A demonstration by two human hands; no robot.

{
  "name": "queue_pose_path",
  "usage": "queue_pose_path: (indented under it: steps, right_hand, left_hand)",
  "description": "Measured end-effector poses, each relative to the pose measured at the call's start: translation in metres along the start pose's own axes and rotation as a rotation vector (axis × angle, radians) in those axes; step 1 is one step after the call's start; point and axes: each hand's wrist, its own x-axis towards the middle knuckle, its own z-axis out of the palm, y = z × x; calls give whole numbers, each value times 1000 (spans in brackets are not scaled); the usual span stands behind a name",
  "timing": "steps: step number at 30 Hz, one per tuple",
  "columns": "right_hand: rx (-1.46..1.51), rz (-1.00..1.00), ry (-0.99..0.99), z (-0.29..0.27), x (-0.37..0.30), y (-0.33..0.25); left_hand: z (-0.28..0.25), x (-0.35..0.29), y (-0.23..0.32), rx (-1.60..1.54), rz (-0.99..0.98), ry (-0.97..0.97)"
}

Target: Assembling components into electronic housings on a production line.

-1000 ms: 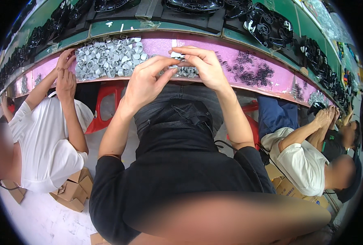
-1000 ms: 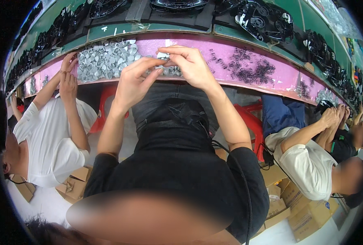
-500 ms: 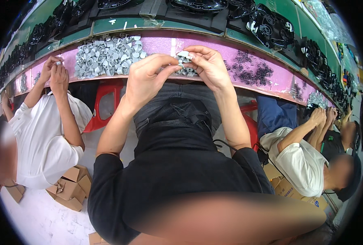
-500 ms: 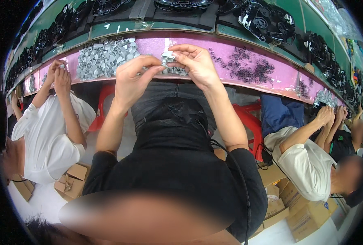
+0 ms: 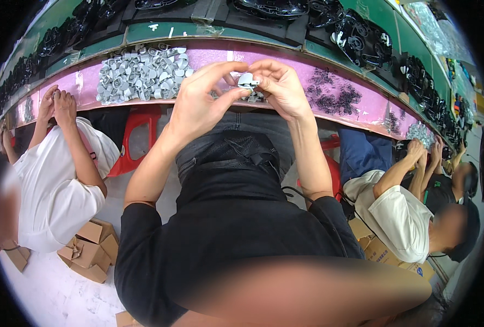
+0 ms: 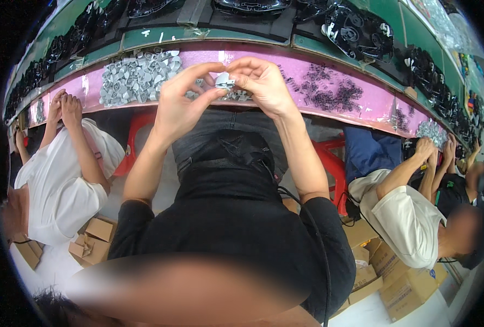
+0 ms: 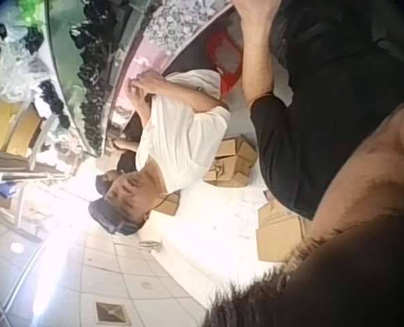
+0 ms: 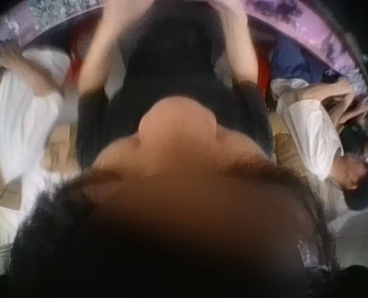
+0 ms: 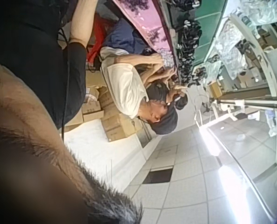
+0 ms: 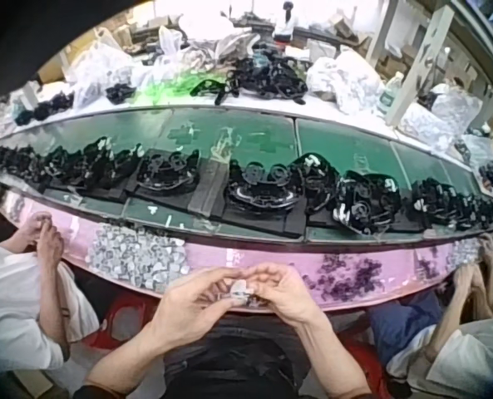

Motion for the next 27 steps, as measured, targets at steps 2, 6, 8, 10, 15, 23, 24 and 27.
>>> queue_pose_path:
  steps: [2, 6, 8, 10, 15, 23, 24, 27]
  right_hand:
    - [120, -46, -31, 5, 3, -10]
    - [137, -19, 14, 14, 7, -17]
    - [84, -22, 54, 24, 11, -21]
    - [-135, -95, 176, 32, 14, -34]
    - [-687, -244, 714, 14, 50, -72]
    - [-703, -352, 827, 0, 72, -80]
    - [-775, -440, 835, -1, 67, -81]
    - [-1069, -690, 718, -12, 39, -94]
  left_hand:
    - [-1, 4, -1, 34, 65, -57]
    - [-2, 10, -5, 142, 284, -9]
    - [-5, 10, -5, -14, 153, -24]
    - [-8, 10, -4, -65, 149, -2]
    - [-13, 12, -1, -34, 221, 76]
    - [-10, 2, -3, -23, 206, 60]
    - [-11, 1, -4, -14, 217, 61]
    - [-22, -4, -5, -17, 197, 39]
